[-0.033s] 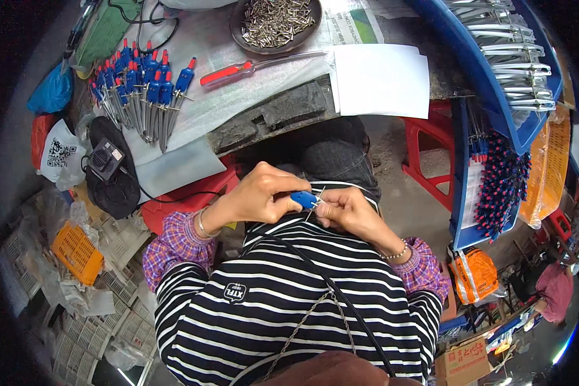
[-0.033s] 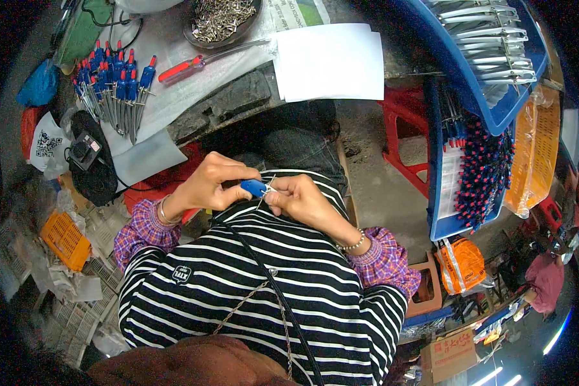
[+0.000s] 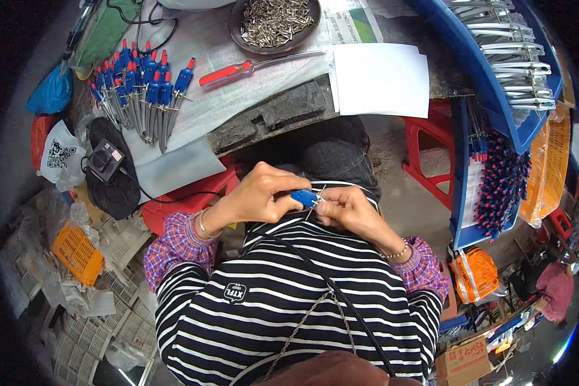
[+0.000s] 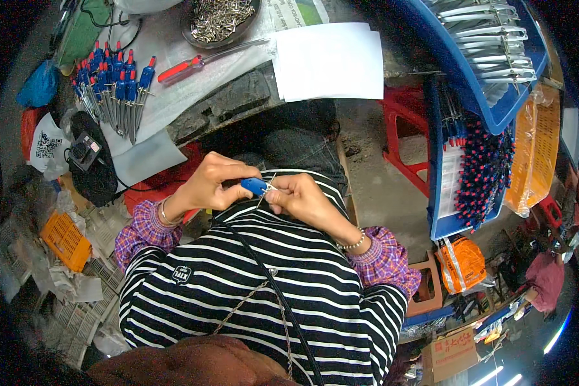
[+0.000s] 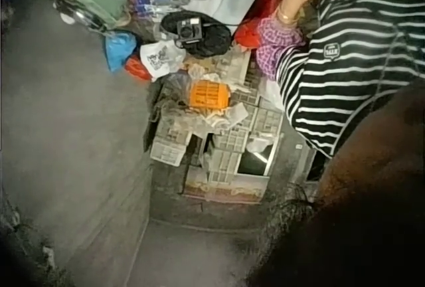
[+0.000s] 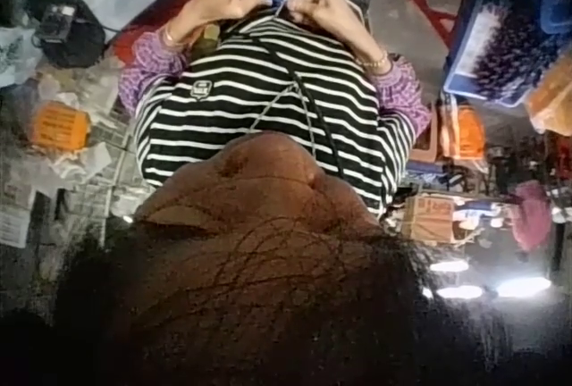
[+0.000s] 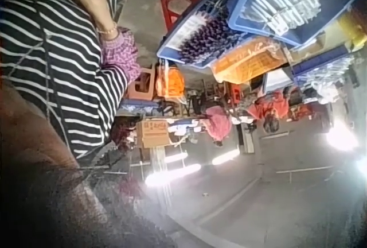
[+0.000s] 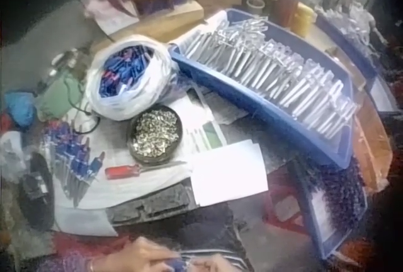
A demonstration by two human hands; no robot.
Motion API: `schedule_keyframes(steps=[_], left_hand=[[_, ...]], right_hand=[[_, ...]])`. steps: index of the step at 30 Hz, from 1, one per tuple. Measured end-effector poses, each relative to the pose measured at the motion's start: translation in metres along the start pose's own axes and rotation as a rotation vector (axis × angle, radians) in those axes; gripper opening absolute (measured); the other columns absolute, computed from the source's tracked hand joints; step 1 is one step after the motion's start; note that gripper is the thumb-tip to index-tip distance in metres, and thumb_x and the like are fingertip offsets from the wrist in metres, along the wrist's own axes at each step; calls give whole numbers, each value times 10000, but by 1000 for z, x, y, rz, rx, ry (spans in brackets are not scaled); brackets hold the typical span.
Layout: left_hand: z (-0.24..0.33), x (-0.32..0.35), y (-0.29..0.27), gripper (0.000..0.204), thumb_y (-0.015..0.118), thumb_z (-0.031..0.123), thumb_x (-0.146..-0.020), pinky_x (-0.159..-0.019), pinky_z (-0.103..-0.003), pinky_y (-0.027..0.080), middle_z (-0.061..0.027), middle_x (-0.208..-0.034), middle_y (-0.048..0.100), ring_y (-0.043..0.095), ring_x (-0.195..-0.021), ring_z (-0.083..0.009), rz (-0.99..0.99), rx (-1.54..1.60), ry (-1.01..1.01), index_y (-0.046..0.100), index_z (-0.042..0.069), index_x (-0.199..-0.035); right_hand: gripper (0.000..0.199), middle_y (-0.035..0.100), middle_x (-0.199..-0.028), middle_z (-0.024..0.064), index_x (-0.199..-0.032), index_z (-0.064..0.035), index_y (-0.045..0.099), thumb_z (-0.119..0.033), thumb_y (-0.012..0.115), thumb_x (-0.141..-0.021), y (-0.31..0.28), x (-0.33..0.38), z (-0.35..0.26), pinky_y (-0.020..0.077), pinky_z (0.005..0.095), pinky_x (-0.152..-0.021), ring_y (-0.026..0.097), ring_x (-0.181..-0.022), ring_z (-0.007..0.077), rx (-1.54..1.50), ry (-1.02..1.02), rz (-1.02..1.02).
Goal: Assembling hardware components by inserting metal shafts into plastic handles at a manual workstation.
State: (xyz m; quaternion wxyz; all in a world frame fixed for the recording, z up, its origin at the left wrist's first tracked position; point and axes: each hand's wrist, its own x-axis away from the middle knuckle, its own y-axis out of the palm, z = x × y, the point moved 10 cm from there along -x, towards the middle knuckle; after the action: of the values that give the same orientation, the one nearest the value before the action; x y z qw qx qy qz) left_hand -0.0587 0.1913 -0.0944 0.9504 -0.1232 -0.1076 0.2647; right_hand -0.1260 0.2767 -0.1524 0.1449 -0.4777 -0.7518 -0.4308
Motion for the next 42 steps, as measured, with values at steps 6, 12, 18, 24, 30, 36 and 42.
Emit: schedule_keyframes(steps=[6, 12, 18, 24, 30, 36, 42], left_hand=[[-7, -5, -3, 242, 736, 98, -693, -538, -315, 499, -135, -710, 656, 646, -600, -276, -62, -51, -112, 671, -5, -903], [-10, -3, -5, 234, 737, 100, -689, -550, -309, 505, -135, -732, 670, 662, -622, -255, -87, -48, -122, 683, 10, -899], [-14, -7, -10, 271, 746, 104, -660, -527, -292, 484, -129, -729, 675, 659, -602, -224, -111, -17, -129, 693, 17, -911], [-20, -5, -6, 294, 752, 104, -642, -530, -278, 480, -133, -767, 683, 665, -615, -214, -171, 20, -176, 701, 21, -920], [-20, -3, -10, 297, 761, 110, -639, -565, -276, 503, -130, -781, 691, 679, -651, -217, -111, 6, -168, 699, 14, -913], [-18, -3, -14, 281, 755, 96, -642, -535, -277, 481, -124, -737, 677, 646, -599, -205, -60, 23, -135, 699, 23, -907], [-17, -10, -16, 288, 746, 83, -628, -532, -282, 481, -123, -727, 676, 646, -590, -200, -116, 17, -98, 700, 23, -906]], right_hand=[[194, 494, -635, -55, -791, -36, 580, -161, 543, -935, -2, -1, 3, 235, 172, -420, 346, -483, 2, -86, 26, -10], [184, 507, -638, -50, -817, -27, 595, -159, 546, -936, -1, -1, -1, 232, 176, -413, 339, -480, -2, -71, 19, -9], [196, 499, -631, -57, -809, -31, 597, -178, 553, -931, -2, -3, 1, 247, 167, -426, 351, -492, 2, -19, 0, -17], [214, 512, -612, -52, -788, -37, 603, -178, 543, -936, 1, -3, 5, 278, 173, -420, 374, -478, 7, -21, 39, -34], [182, 501, -643, -59, -818, -45, 593, -169, 534, -938, 3, -2, 3, 260, 156, -427, 362, -497, -7, -51, 49, -34], [180, 506, -642, -57, -816, -43, 592, -167, 543, -937, 3, -4, 5, 258, 157, -421, 357, -486, -5, -80, 44, -22], [200, 510, -627, -55, -788, -38, 599, -164, 550, -935, 0, -4, -6, 256, 160, -419, 358, -481, -3, -5, 8, -6]])
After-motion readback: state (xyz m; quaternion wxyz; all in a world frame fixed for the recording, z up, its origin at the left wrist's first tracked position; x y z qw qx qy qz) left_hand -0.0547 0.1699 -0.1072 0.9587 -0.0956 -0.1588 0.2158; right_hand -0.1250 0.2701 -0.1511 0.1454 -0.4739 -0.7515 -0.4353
